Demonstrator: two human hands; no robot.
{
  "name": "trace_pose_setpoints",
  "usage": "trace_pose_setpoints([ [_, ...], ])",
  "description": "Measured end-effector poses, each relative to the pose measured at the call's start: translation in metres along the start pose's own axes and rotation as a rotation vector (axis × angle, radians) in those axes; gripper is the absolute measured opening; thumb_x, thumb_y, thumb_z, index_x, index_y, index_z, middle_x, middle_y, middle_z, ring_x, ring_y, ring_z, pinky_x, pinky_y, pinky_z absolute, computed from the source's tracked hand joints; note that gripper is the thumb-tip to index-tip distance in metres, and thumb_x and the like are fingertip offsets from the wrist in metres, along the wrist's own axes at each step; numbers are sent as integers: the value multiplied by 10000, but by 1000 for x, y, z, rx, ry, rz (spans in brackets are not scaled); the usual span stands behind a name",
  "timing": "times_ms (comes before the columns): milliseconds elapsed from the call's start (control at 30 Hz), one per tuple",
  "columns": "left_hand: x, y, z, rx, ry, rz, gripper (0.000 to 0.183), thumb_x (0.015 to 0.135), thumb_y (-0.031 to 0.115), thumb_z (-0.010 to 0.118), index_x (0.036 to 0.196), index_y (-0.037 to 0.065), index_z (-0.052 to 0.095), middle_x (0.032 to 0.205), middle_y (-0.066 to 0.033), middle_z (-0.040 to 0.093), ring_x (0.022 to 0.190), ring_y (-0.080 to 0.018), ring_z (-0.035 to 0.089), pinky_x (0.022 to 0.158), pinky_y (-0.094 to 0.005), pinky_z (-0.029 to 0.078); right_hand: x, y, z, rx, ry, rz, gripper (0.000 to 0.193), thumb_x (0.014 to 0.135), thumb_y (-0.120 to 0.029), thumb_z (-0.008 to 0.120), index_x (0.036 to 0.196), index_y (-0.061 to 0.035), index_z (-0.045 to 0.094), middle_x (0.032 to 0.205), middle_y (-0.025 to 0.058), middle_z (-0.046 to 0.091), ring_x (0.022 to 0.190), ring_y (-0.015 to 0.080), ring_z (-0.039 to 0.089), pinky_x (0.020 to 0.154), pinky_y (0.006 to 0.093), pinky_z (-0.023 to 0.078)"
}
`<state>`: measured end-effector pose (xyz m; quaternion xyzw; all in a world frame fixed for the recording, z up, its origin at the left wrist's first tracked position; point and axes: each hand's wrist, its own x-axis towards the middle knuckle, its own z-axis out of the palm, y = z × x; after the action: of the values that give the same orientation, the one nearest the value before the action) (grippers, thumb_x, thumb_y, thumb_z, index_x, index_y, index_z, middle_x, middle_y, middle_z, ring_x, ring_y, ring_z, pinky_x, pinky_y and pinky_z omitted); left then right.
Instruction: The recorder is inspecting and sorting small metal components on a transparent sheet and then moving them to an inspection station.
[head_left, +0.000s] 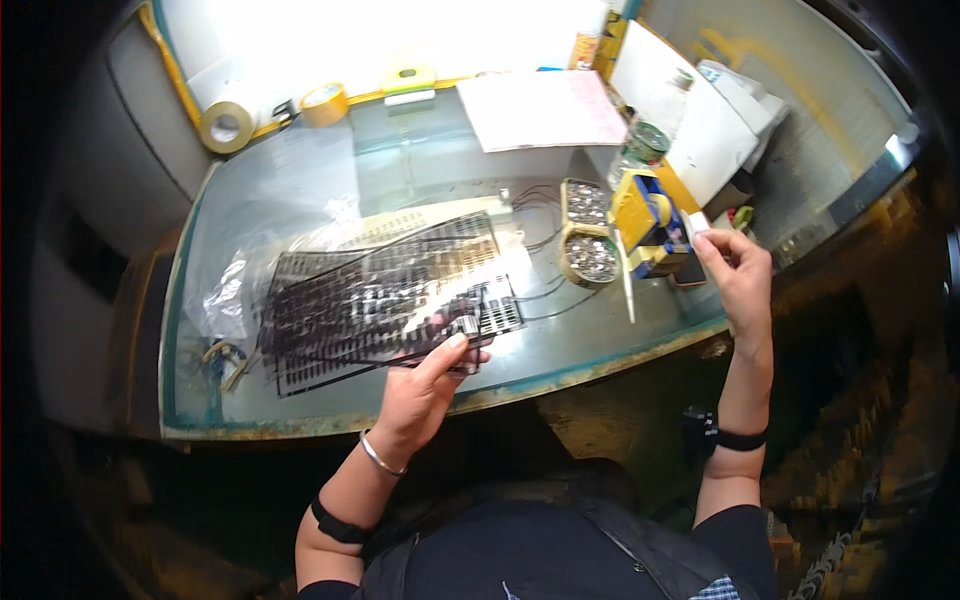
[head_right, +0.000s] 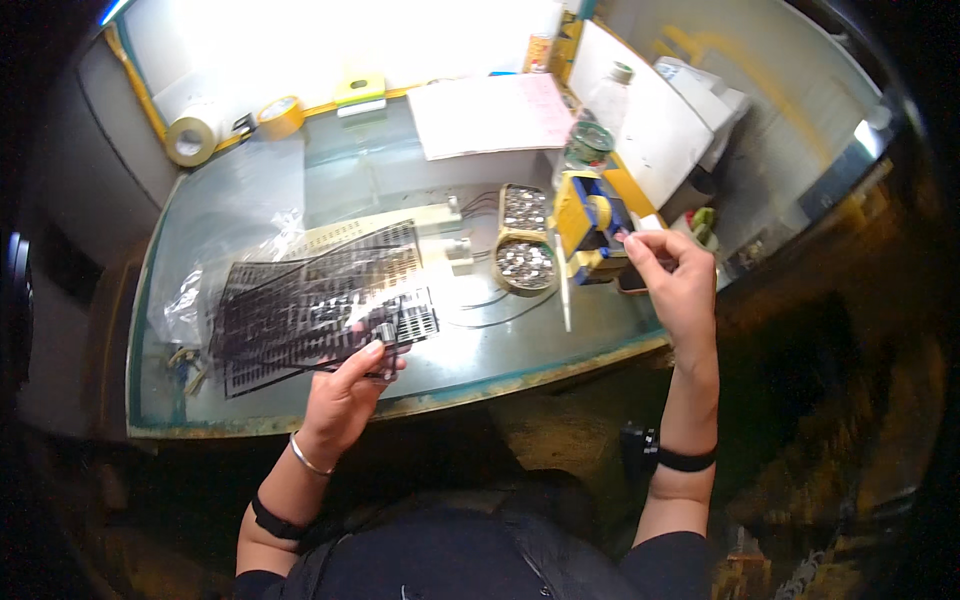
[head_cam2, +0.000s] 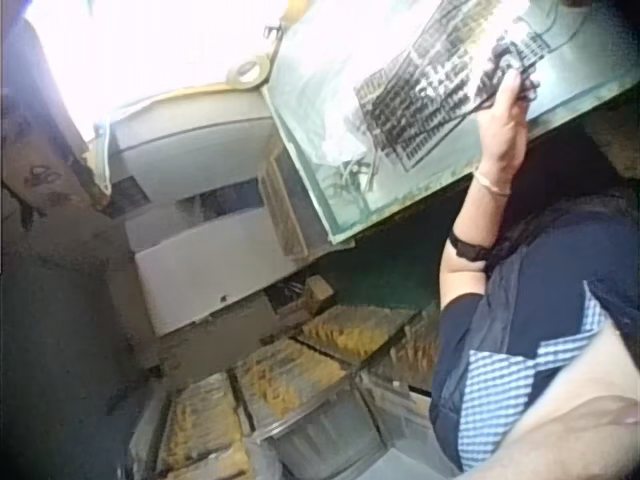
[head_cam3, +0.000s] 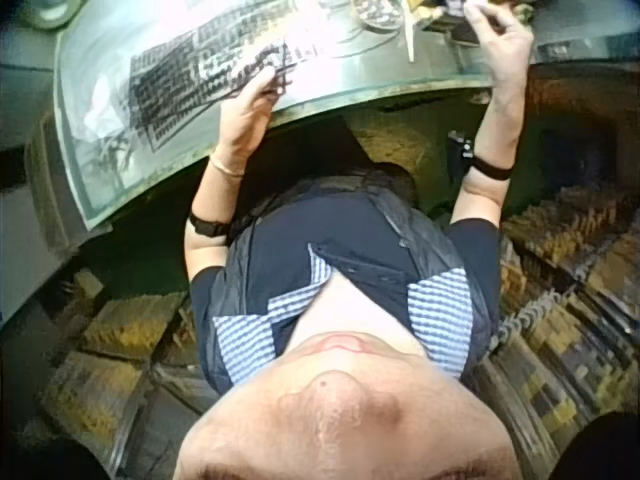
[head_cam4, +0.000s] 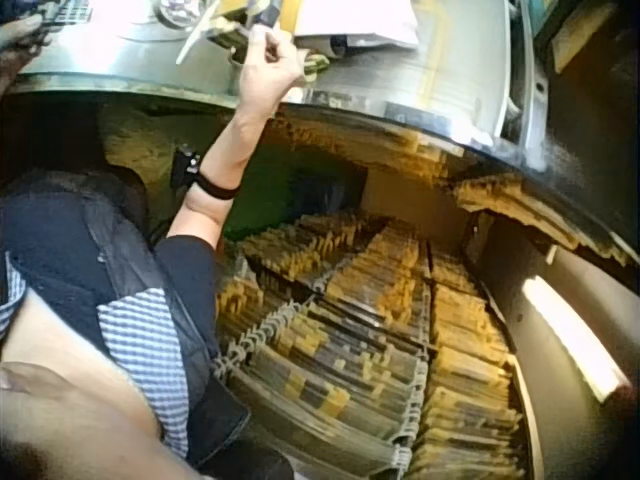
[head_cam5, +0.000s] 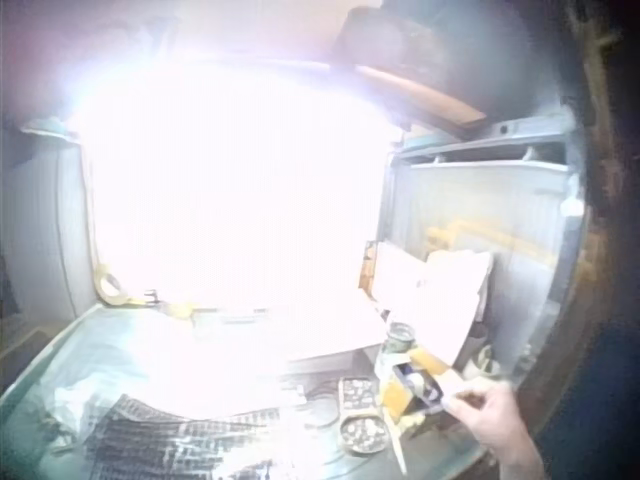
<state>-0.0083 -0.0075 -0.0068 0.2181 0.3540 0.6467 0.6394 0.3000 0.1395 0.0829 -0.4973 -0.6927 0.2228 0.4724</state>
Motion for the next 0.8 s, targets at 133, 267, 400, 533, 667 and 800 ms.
trace_pose_setpoints([
  [133, 1, 1, 8, 8, 6, 5, 201, 919, 80, 540, 1113, 32, 560, 977, -72, 646, 884, -170, 620, 846, -318, 474, 27, 15, -32, -208, -144, 4, 178, 829, -150, 684, 894, 14, 707, 704, 16, 662, 657, 57, 562, 609, 219, 439],
  [267, -2, 4, 4, 32, 15, 14, 213, 917, 67, 537, 1127, 36, 549, 992, -79, 645, 902, -171, 615, 843, -317, 481, 45, 27, -24, -266, -296, 103, 244, 800, -223, 703, 900, 0, 709, 713, 84, 673, 660, 118, 601, 633, 273, 467],
  [400, -1, 3, 11, 34, 39, 38, 208, 911, 62, 541, 1116, 28, 554, 995, -87, 645, 881, -177, 619, 829, -319, 486, 52, 30, -17, -377, -400, 176, 275, 782, -253, 706, 896, -3, 707, 732, 121, 674, 676, 176, 625, 655, 316, 480],
  [533, 1, 2, 5, 51, 7, 25, 246, 910, 40, 531, 1156, 26, 534, 1029, -70, 629, 888, -156, 617, 828, -315, 499, 52, 29, -9, -349, -409, 193, 223, 771, -238, 686, 804, -19, 707, 724, 116, 671, 670, 194, 629, 677, 329, 473],
  [667, -1, 3, 4, 53, -1, 12, 246, 913, 46, 531, 1158, 22, 530, 1018, -72, 627, 874, -152, 615, 817, -306, 493, 45, 7, 2, -453, -190, 166, 153, 760, -197, 648, 740, -55, 700, 704, 100, 670, 664, 212, 630, 777, 345, 426],
  [800, -2, 3, 2, 44, 15, 7, 261, 912, 41, 529, 1171, 15, 519, 1020, -75, 624, 868, -156, 614, 817, -307, 489, 21, 18, 8, -381, -14, 18, 133, 765, -168, 656, 800, -49, 704, 725, 94, 688, 698, 202, 652, 803, 338, 432],
])
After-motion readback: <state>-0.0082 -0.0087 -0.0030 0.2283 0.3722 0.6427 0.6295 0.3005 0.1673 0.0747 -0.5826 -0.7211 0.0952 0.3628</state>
